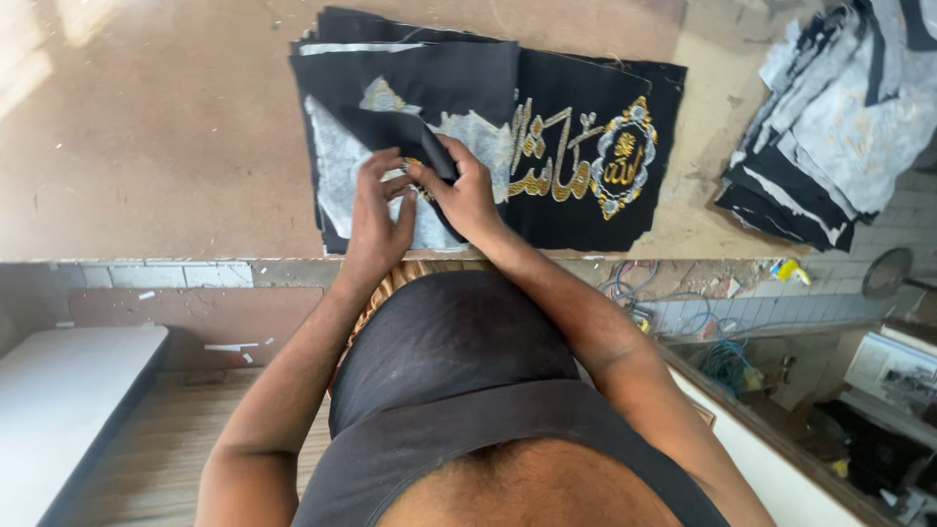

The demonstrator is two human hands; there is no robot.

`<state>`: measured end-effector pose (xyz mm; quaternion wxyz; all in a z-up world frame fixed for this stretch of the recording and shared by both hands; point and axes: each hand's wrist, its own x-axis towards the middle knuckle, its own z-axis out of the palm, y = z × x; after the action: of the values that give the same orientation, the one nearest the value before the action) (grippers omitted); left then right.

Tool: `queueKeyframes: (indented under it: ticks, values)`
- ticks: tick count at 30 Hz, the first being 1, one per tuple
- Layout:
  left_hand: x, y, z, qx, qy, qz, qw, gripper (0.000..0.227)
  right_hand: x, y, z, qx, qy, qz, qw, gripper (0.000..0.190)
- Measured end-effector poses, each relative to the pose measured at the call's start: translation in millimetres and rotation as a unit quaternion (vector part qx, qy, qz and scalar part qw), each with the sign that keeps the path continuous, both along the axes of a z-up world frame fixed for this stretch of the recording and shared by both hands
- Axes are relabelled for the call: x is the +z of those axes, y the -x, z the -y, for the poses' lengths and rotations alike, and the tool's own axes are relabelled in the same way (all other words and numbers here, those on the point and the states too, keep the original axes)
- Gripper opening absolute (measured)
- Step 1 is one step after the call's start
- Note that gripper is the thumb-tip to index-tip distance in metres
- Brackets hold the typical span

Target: The person removes a translucent transfer paper from a black fabric with gold embroidery by hand. They peel the paper off in sections, smooth the fabric, and place the removed paper into a nearby basket. The process is repeated on multiple fabric pieces.

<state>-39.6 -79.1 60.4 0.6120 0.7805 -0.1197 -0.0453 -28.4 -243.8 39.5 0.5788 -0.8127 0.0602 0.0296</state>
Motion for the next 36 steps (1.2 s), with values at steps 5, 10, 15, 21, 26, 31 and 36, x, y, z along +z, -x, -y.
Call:
queueKeyframes:
  ticks: [5, 10, 15, 21, 26, 31, 36]
  values:
    - [-16.7, 19.7, 6.9, 0.101, -0.258, 0.110, 0.954, 0.049, -21.9, 6.6, 110.5, -0.283, -0.185, -0.033, 0.940, 0.037]
    - [-49.2, 25.0, -3.0, 0.169, -0.433, 0.080, 0.882, 0.075, -35.4, 60.0, 247.0, -0.428, -0.210, 0.010, 0.879, 0.036]
    - [-56.8, 38.6, -5.4, 0.197, -0.438, 0.007, 0.877, 0.083, -55.1, 128.8, 295.5, -0.469, -0.164, -0.107, 0.861, 0.028]
    - [-63.1, 33.6, -6.4, 0.204, -0.405, 0.025, 0.891, 0.072, -88.9, 170.6, 312.4, -0.428, -0.060, -0.047, 0.901, 0.021]
    - [-60.9, 32.6, -11.9, 0.261, -0.373, -0.114, 0.883, 0.060, -69.0, 162.4, 317.3, -0.367, -0.016, -0.081, 0.927, 0.027]
    - [-50.4, 32.7, -23.5, 0.230, -0.324, -0.134, 0.908, 0.034, 0.0, 139.9, 295.4, -0.280, 0.287, 0.032, 0.916, 0.043]
    - [-47.7, 29.0, -32.3, 0.202, -0.278, -0.134, 0.929, 0.022, 44.4, 99.9, 240.6, -0.087, 0.340, 0.188, 0.917, 0.031]
